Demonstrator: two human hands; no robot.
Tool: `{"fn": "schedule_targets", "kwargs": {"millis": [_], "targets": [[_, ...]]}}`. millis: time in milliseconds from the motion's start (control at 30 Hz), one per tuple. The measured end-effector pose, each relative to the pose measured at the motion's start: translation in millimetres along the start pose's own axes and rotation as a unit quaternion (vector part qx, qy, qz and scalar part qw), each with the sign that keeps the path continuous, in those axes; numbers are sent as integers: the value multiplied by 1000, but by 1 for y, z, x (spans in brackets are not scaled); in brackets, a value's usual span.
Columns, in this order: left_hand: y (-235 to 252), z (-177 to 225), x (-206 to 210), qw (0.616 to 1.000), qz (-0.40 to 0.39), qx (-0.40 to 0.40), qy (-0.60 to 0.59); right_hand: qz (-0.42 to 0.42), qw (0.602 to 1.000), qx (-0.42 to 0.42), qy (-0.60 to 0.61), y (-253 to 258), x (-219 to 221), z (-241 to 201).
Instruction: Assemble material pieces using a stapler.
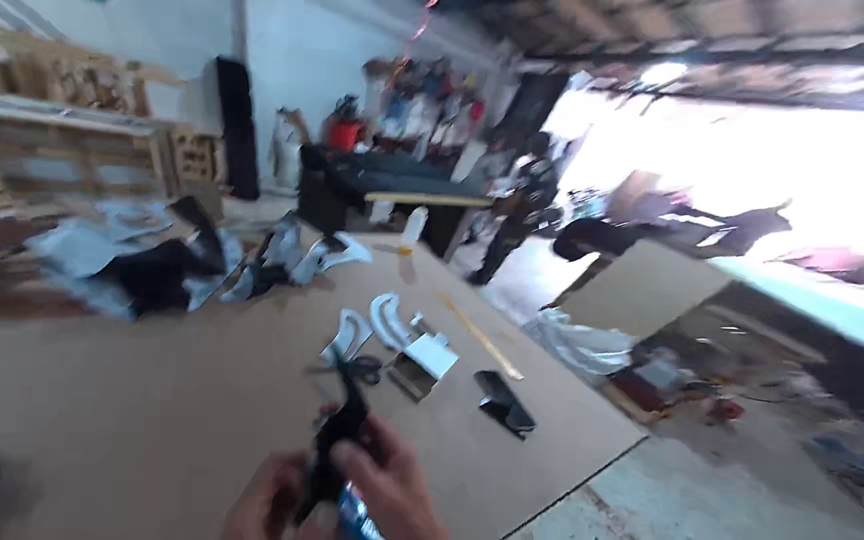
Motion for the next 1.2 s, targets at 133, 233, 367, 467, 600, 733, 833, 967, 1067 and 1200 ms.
{"fn": "schedule_targets", "kwargs": {"millis": [133,233,367,467,600,733,833,967,1067,1200], "targets": [[15,23,-6,988,36,103,105,-48,996,15,70,1,-6,3],[25,39,-5,976,60,133,163,-78,991,9,108,-3,-9,7],[36,50,6,970,41,116,208,-70,997,-15,28,-6,-5,1],[38,44,9,973,54,127,183,-69,997,-14,-27,-10,-1,-3],[35,37,10,975,96,156,128,-53,998,8,-32,-16,9,-7],[36,30,2,985,122,87,80,-71,997,12,-9,-17,15,-6],[37,24,-6,986,127,44,100,-129,990,38,41,-14,19,7],[21,-4,-33,969,148,14,200,-213,954,189,94,-17,34,55],[-9,-55,-54,936,145,31,320,-194,917,336,95,-31,56,104],[-62,-133,-72,876,106,-16,469,-190,898,391,-73,-67,68,166]]}}
Point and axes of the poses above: each hand's wrist, its own y-axis towards the middle knuckle, its own x-axis out of the palm, z = x × y, the point moved 2 cm from there along y, towards the middle knuckle, and after that the axes turned 1 degree about y, right-handed, at the moved point
